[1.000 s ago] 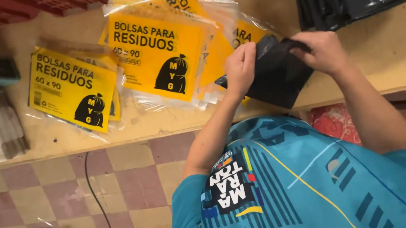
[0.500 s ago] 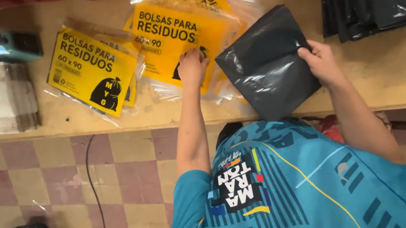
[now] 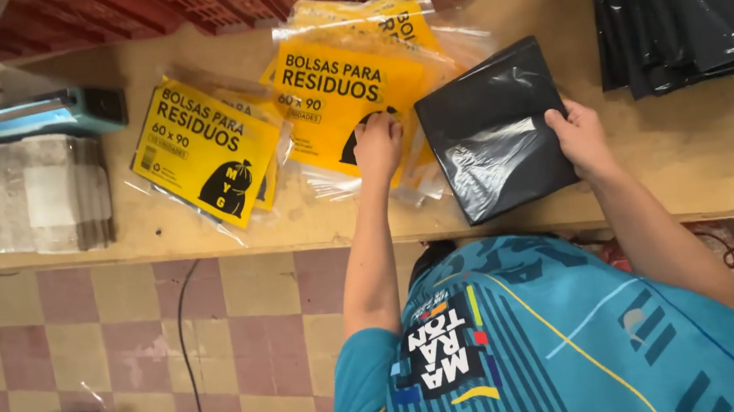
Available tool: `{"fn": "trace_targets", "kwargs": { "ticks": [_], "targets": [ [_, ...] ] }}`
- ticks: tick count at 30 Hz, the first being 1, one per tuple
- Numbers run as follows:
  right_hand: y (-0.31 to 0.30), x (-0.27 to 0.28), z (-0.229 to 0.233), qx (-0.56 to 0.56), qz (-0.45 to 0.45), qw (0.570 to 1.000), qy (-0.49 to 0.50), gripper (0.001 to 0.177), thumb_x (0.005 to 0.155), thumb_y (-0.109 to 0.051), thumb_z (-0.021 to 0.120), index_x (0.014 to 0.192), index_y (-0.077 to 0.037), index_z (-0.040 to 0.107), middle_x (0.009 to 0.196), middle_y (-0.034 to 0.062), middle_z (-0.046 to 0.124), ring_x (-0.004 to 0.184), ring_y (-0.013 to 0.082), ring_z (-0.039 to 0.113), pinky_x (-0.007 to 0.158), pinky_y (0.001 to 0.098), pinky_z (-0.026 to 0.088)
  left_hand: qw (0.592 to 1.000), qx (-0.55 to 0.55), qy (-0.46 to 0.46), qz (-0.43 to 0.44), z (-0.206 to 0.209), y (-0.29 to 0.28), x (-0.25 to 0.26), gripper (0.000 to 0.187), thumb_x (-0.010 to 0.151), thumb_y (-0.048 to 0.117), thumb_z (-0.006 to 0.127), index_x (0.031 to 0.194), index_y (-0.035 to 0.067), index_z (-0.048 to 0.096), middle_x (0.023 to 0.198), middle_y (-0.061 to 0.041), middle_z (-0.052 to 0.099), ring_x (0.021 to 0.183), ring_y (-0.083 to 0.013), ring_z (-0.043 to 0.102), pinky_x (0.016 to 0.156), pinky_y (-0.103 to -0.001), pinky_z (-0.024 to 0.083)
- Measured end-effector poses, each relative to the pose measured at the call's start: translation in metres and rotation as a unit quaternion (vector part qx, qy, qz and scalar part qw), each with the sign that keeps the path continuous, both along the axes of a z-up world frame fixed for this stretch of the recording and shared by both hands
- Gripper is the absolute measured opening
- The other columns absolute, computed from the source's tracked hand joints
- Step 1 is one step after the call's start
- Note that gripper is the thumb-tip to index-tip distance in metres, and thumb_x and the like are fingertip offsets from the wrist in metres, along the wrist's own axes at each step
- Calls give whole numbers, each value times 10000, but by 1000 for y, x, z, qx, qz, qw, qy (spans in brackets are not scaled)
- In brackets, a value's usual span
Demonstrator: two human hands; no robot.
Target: Packaging black plastic bags into yellow labeled outer bags at a workbench
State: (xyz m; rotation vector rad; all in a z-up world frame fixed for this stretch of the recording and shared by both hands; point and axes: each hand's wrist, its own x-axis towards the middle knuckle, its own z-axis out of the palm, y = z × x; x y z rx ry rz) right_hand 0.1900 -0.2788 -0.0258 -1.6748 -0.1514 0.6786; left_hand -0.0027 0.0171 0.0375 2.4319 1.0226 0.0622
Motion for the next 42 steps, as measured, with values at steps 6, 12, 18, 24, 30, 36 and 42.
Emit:
{"fn": "trace_targets", "kwargs": {
  "ticks": [6,12,18,24,30,36,42],
  "targets": [
    [17,-20,-53,-28,17,999,-31,118,1060,-179,636,1105,-100,712,737,30,614,638,116,611,536,270,512,988,-68,-136,-36,-19,-3,-8,228,1023,238,568,1088,23,610,1247,-218,634,1319,-463,480,989,-628,536],
    [66,-70,-10,-61,246,957,-141,195,1020,-164,649,1120,-6,705,906,200,721,927,283,690,824,455,539,994,-24,-91,-59,-41,-11,0,479,958,288,719,1288,-17,554,1282,-231,614,1380,-396,463,1113,-496,492],
    [101,-73,30,-137,362,912,-137,361,1008,-366,675,1048,-7,687,918,187,710,936,342,702,886,482,537,954,211,-169,-128,-87,-15,0,133,1010,214,604,1109,126,616,1039,-132,663,1101,-326,667,977,-394,571],
    [139,-59,134,-159,164,972,-56,541,1035,-456,624,1255,20,490,1131,238,668,991,398,708,862,527,558,897,287,-285,-179,-22,-31,-50,83,971,71,589,996,98,663,1087,-106,676,1130,-297,666,950,-379,584],
    [136,-24,36,-167,348,916,-107,292,1063,-211,589,1142,59,664,751,120,730,576,240,718,538,391,584,952,297,-57,49,-31,-26,-146,324,861,172,701,1173,128,629,992,-79,630,901,-268,648,792,-381,571],
    [129,-33,37,-260,244,897,-262,417,971,-393,702,1193,-49,624,949,225,725,992,496,687,832,589,539,956,283,-63,38,-48,-44,-179,311,915,98,661,1222,71,614,877,-95,602,786,-290,660,706,-390,577],
    [128,-34,32,-301,357,824,-320,360,1001,-440,630,970,-90,711,876,133,738,915,401,729,770,483,571,975,210,-67,23,-47,-50,-186,339,969,104,624,1305,87,586,964,-121,634,876,-304,682,792,-405,582]
  ]
}}
